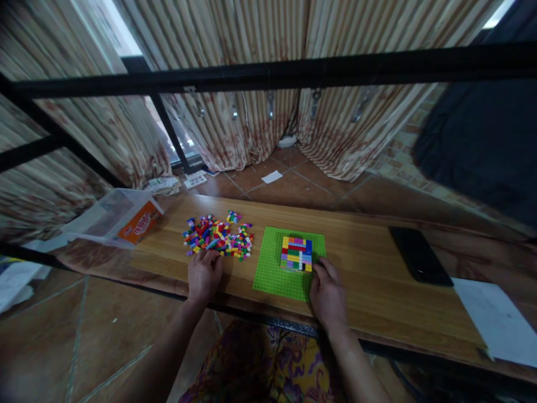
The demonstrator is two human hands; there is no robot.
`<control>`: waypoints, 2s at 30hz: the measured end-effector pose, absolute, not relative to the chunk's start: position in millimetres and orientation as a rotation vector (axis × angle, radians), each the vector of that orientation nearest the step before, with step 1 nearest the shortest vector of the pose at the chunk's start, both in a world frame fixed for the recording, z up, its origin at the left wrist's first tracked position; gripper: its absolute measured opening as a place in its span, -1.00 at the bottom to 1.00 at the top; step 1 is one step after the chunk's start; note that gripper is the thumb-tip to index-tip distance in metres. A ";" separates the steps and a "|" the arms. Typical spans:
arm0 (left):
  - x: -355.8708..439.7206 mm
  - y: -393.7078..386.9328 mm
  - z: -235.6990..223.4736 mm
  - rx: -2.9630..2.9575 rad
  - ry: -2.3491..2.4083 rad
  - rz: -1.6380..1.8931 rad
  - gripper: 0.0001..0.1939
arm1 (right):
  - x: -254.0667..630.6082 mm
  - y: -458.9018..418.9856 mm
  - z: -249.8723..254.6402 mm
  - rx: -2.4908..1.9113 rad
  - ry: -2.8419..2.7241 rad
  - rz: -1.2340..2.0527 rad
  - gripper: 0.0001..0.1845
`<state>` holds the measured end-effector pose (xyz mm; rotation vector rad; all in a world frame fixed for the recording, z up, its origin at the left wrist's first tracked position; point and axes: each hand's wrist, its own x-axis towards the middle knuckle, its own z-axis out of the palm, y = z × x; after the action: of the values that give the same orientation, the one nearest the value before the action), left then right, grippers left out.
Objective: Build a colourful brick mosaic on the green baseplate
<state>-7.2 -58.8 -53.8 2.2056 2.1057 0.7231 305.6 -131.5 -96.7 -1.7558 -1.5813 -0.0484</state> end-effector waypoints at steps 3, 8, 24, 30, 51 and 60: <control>-4.0 -59.3 -52.6 2.211 2.122 0.711 -0.81 | 304.6 -131.1 -96.5 -1.756 -1.561 -0.036 -0.65; 2.2 -56.7 -52.2 2.199 2.176 0.696 -0.78 | 304.1 -131.0 -96.8 -1.742 -1.559 -0.029 -0.65; 65.7 -79.6 -27.6 2.170 1.557 0.821 -0.78 | 299.6 -130.7 -89.3 -1.748 -1.525 0.017 -0.63; 103.4 -79.1 -21.5 2.261 1.327 0.782 -0.79 | 299.0 -130.2 -86.2 -1.719 -1.512 0.063 -0.65; 154.6 -35.2 0.1 2.712 1.268 0.371 -0.84 | 299.2 -128.1 -85.4 -1.710 -1.502 0.088 -0.65; 153.7 -39.0 -11.3 2.674 1.303 0.526 -0.87 | 298.0 -127.9 -84.4 -1.705 -1.464 0.117 -0.65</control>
<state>153.7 -39.0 -11.3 2.6742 1.3027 0.5260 298.0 -127.9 -84.4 -1.7051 -1.4645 0.1174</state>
